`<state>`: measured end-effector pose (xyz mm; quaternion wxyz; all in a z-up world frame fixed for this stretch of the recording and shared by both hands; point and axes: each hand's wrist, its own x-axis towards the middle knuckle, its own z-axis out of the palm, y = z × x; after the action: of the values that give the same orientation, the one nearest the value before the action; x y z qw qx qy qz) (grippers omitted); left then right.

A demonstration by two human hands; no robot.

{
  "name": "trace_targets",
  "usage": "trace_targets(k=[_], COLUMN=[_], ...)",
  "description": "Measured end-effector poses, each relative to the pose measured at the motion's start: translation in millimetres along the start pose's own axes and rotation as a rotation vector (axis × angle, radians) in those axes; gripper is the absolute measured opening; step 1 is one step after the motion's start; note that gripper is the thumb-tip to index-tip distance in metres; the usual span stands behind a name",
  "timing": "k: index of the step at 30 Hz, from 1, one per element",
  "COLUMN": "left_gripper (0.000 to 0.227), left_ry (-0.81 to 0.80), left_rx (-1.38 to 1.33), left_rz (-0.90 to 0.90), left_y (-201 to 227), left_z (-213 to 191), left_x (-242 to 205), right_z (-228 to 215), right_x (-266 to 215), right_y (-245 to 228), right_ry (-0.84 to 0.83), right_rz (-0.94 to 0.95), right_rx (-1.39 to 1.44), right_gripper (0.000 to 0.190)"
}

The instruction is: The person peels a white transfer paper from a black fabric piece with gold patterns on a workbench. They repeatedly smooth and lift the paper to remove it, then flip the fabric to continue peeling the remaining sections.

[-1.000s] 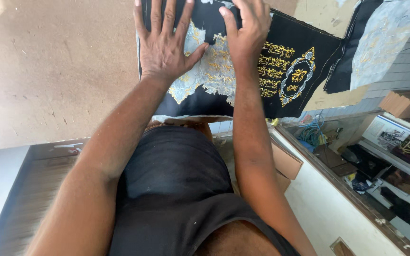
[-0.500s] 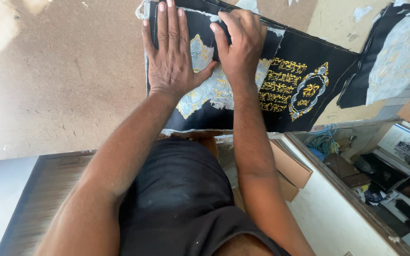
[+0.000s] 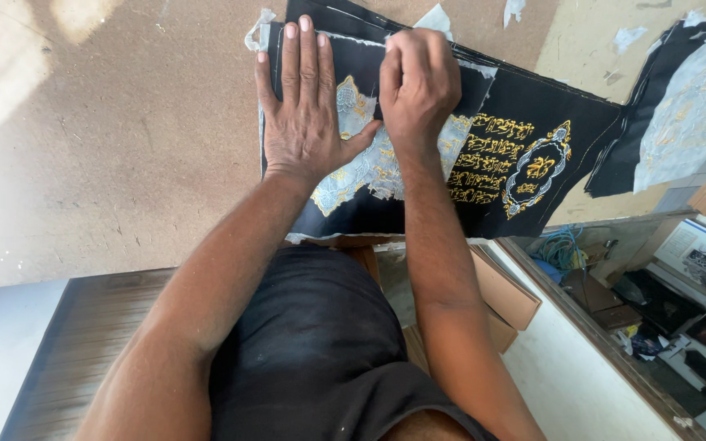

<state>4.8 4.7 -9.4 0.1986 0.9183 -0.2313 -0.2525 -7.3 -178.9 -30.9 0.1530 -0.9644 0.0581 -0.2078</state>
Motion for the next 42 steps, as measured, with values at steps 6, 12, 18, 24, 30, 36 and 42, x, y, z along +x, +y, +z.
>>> trace_targets(k=[6, 12, 18, 24, 30, 36, 42], left_gripper=[0.125, 0.129, 0.132, 0.135, 0.137, 0.134, 0.135], left_ry=[-0.007, -0.008, -0.012, -0.008, 0.008, 0.015, 0.031], left_rx=[0.014, -0.029, -0.025, -0.047, -0.04, -0.033, -0.036], left_rz=[0.0, -0.032, -0.054, -0.058, -0.069, -0.055, -0.06], left_y=[0.5, -0.8, -0.2, -0.2, 0.9, 1.4, 0.6], left_z=[-0.7, -3.7, -6.9, -7.1, -10.6, -7.6, -4.5], left_x=[-0.1, -1.8, -0.7, -2.7, -2.6, -3.4, -1.8], right_z=[-6.5, -26.0, 9.7, 29.0, 20.1, -9.7, -10.1], right_x=[21.3, 22.8, 22.3, 2.3, 44.8, 33.0, 30.6], right_y=[16.0, -17.9, -32.7, -27.6, 0.2, -27.3, -30.9], right_ry=[0.097, -0.172, -0.134, 0.017, 0.152, -0.227, -0.21], right_rz=[0.277, -0.048, -0.035, 0.072, 0.473, -0.025, -0.019], right_rx=[0.325, 0.274, 0.123, 0.059, 0.425, 0.377, 0.333], right_gripper=[0.017, 0.035, 0.02, 0.017, 0.017, 0.045, 0.03])
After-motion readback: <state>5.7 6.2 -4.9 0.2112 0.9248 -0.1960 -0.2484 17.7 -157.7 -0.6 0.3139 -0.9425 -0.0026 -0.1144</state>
